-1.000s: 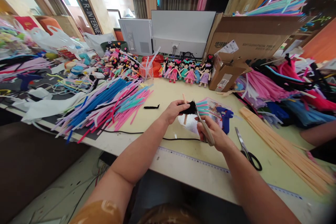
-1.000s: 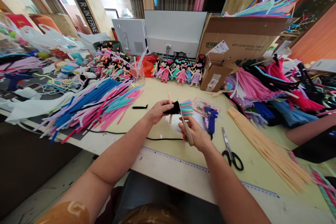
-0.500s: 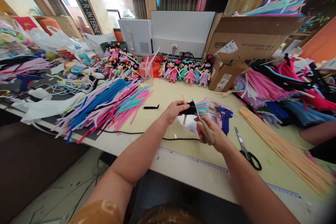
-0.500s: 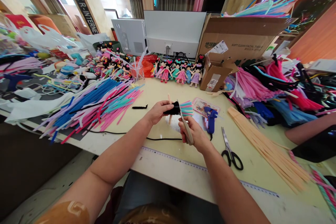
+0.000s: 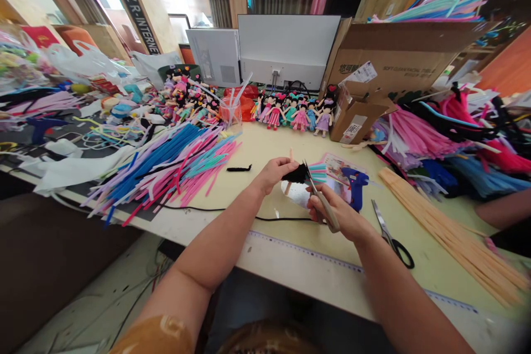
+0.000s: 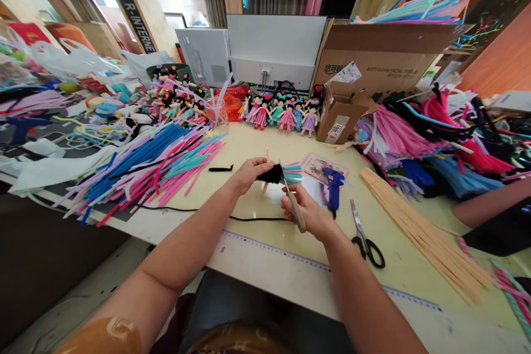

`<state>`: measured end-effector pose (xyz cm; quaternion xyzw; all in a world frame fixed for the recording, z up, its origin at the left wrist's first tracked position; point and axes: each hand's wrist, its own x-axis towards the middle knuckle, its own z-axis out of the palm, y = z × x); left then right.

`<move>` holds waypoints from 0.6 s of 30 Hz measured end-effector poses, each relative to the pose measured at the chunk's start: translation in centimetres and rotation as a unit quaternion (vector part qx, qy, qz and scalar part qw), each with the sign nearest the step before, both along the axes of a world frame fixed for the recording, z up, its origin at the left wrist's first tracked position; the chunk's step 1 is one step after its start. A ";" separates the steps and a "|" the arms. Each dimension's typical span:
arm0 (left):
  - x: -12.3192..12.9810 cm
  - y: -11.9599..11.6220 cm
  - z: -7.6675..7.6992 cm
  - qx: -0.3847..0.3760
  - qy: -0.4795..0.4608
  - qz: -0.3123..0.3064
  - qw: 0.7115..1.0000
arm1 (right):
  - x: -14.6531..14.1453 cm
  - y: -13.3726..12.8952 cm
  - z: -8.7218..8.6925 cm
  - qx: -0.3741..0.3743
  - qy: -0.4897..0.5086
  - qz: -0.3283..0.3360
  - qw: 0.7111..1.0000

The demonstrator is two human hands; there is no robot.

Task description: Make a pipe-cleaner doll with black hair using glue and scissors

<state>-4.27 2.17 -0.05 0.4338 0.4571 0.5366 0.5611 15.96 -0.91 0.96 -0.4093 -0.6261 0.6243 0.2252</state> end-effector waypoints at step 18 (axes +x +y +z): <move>-0.1 -0.1 0.3 -0.007 -0.030 0.018 0.999 | -0.4 -0.3 -0.1 0.005 0.031 -0.014 0.999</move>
